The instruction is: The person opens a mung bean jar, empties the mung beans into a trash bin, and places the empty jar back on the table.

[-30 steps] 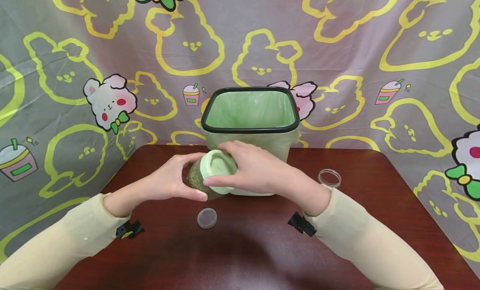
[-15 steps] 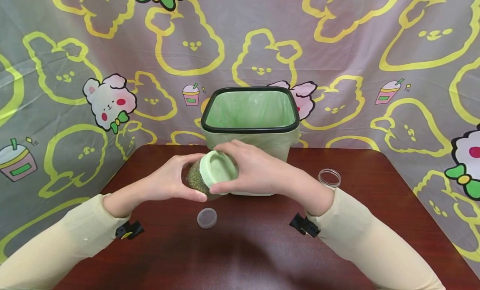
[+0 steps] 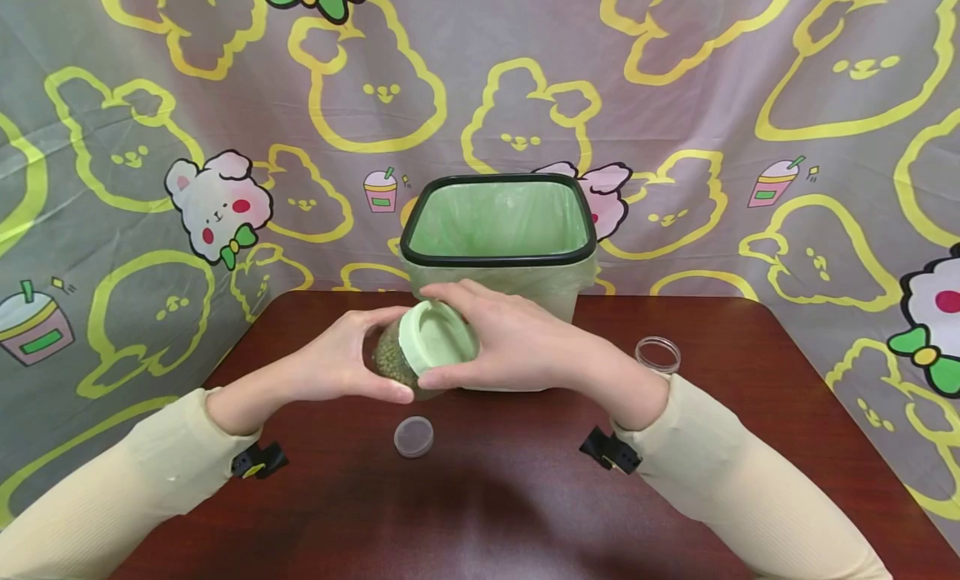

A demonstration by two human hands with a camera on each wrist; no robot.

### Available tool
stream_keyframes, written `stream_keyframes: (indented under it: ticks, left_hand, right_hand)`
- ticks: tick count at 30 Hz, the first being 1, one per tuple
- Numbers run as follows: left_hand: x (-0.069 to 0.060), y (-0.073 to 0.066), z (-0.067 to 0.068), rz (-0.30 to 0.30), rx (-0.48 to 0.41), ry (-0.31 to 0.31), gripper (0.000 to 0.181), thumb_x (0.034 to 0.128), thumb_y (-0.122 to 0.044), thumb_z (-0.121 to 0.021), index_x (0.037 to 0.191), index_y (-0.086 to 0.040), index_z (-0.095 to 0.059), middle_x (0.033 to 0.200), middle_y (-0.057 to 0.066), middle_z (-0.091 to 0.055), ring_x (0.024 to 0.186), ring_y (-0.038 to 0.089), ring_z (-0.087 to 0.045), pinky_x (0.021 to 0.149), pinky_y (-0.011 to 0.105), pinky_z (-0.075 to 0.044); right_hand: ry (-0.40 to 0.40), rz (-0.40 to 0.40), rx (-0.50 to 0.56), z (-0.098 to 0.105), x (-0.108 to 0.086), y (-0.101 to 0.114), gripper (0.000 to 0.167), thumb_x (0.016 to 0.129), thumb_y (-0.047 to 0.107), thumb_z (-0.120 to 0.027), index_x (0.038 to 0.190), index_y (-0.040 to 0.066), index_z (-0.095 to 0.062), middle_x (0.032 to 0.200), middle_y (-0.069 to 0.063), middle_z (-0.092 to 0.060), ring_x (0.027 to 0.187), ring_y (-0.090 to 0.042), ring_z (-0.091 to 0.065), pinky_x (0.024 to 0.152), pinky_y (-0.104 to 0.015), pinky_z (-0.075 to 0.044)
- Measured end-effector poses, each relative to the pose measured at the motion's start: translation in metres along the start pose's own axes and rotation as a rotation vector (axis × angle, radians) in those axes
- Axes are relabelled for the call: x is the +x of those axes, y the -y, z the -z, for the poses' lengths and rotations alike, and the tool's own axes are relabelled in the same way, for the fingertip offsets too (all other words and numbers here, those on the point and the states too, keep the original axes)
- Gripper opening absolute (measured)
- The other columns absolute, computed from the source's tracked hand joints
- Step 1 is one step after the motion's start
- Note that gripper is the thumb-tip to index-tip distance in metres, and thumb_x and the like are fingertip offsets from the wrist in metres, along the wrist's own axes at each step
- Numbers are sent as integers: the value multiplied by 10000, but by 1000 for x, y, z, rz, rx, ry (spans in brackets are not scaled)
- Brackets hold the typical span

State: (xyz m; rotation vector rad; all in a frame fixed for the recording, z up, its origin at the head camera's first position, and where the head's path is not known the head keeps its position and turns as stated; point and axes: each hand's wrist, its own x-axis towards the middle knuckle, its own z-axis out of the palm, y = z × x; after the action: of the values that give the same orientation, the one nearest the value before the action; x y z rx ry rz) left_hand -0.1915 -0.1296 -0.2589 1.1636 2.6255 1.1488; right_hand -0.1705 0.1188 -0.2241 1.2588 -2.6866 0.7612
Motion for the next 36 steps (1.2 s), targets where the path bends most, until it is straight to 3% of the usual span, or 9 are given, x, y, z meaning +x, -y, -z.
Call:
stream_keyframes:
  ticks: [5,11,24,36]
  left_hand:
    - [1,-2,1,-1,0,-1,690,673,-342,-884,1261,-123,-595,1048,-60,-640,938,108,-585,803,317,-498]
    - [1,-3,1,6,-9,3,692,676,-328,-886,1264,-116,-590,1054,-54,-639,937,112,-586,805,321,-503]
    - [-1,-3,0,10,-16,2,704,672,-335,-884,1273,-125,-584,1059,-71,-634,942,103,-584,806,317,-505]
    - [-1,0,-1,16,-21,6,721,676,-341,-884,1286,-108,-577,1073,-46,-631,951,118,-584,807,320,-504]
  right_hand:
    - [15,-55,-27,1,3,3,773,848,576,-661,1458,174,-407,1326,51,-491,1055,-111,-532,883,-360,-456]
    - [15,-76,15,1,5,3,697,830,505,-724,1386,158,-488,1254,44,-527,979,-117,-571,824,-332,-484]
    - [7,-32,63,0,5,0,711,800,453,-775,1376,144,-495,1244,46,-534,997,-108,-571,824,-339,-490]
    - [9,60,27,1,2,-1,764,771,427,-812,1405,181,-463,1253,69,-523,1055,-86,-534,885,-334,-454]
